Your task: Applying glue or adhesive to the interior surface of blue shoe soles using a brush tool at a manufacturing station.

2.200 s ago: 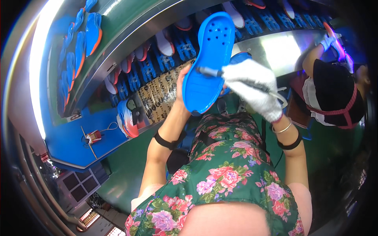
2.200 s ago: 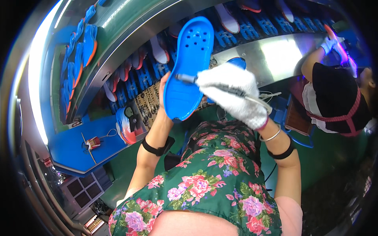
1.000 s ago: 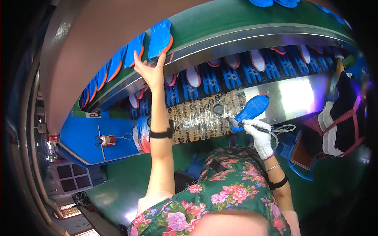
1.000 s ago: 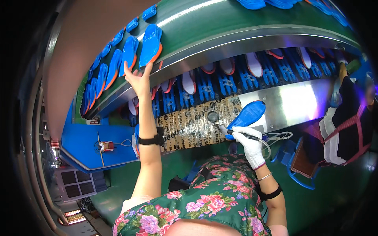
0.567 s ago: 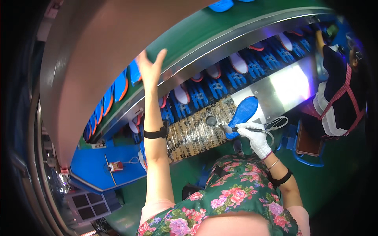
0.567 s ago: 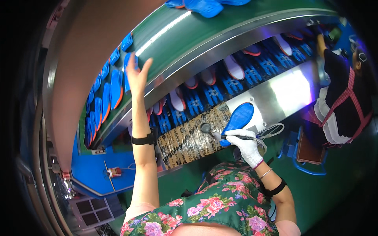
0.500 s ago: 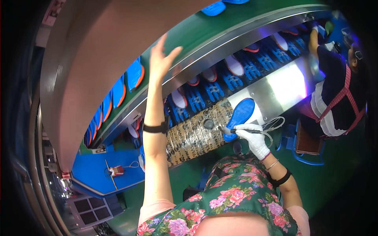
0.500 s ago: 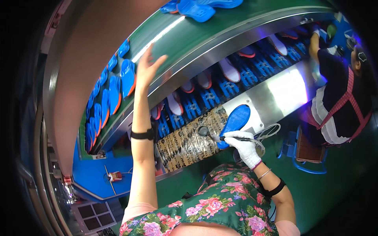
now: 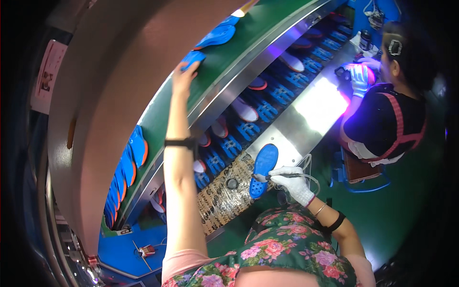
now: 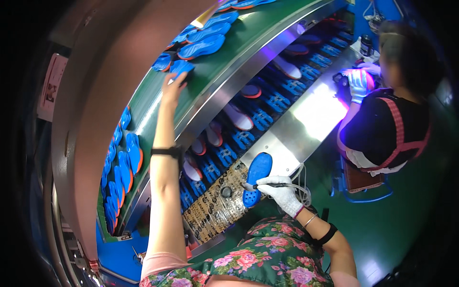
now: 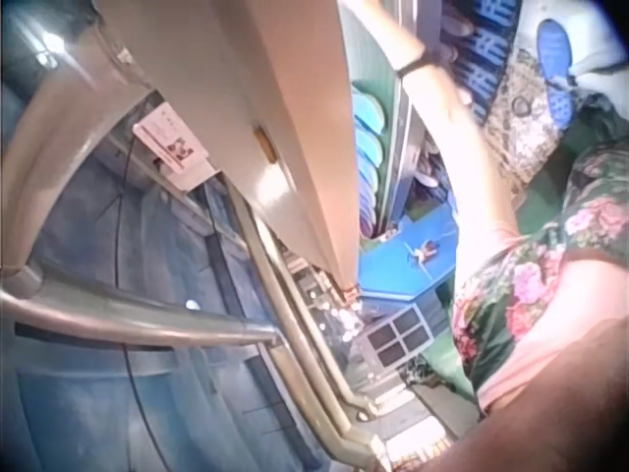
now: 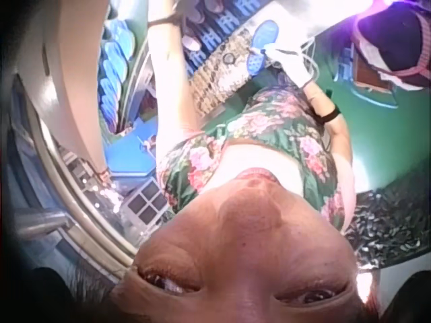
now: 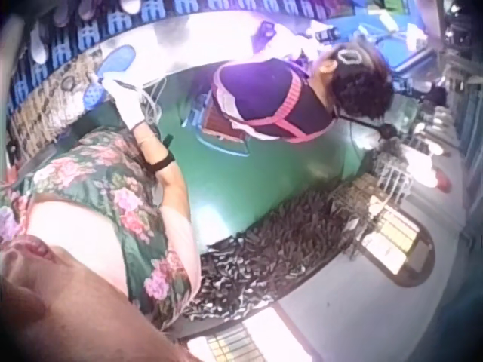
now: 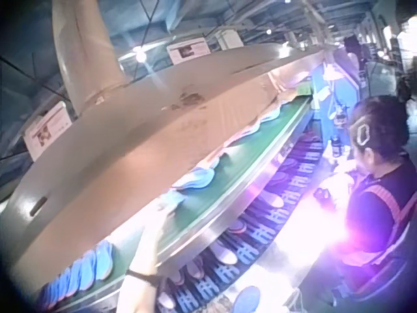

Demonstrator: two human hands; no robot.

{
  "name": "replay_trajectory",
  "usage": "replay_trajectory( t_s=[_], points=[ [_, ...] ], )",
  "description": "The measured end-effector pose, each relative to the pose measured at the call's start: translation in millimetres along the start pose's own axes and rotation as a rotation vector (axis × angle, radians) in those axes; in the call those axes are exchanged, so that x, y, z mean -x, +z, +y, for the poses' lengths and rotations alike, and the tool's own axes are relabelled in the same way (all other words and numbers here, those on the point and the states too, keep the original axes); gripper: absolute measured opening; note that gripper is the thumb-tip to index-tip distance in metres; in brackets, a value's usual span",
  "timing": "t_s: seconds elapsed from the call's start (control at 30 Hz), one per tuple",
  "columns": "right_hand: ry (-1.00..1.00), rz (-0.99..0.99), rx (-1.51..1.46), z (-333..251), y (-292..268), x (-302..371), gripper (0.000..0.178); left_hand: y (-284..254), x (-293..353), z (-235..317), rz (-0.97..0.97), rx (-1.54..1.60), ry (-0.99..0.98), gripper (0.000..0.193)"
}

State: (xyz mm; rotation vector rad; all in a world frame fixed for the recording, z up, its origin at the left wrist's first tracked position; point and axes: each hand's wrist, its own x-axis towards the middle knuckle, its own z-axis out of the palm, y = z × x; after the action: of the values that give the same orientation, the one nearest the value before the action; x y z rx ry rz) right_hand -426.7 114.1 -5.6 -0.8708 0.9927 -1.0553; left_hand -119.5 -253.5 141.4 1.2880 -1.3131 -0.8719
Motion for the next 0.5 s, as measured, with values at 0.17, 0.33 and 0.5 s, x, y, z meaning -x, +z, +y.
replay_trajectory(
  t_s=[0.17, 0.33, 0.5],
  points=[
    [-0.031, -0.064, 0.048, -1, 10, -8, 0.017, -87, 100, 8, 0.251, 0.429, -0.055, 0.020],
    [-0.106, -0.070, 0.144, -8, 29, -7, 0.018, -109, 264, 11, 0.381, 0.110, -0.069, 0.066],
    [-0.123, -0.106, 0.161, -23, 42, -3, 0.019, -117, 354, -60, 0.259, 0.543, -0.322, 0.070]
  ],
)
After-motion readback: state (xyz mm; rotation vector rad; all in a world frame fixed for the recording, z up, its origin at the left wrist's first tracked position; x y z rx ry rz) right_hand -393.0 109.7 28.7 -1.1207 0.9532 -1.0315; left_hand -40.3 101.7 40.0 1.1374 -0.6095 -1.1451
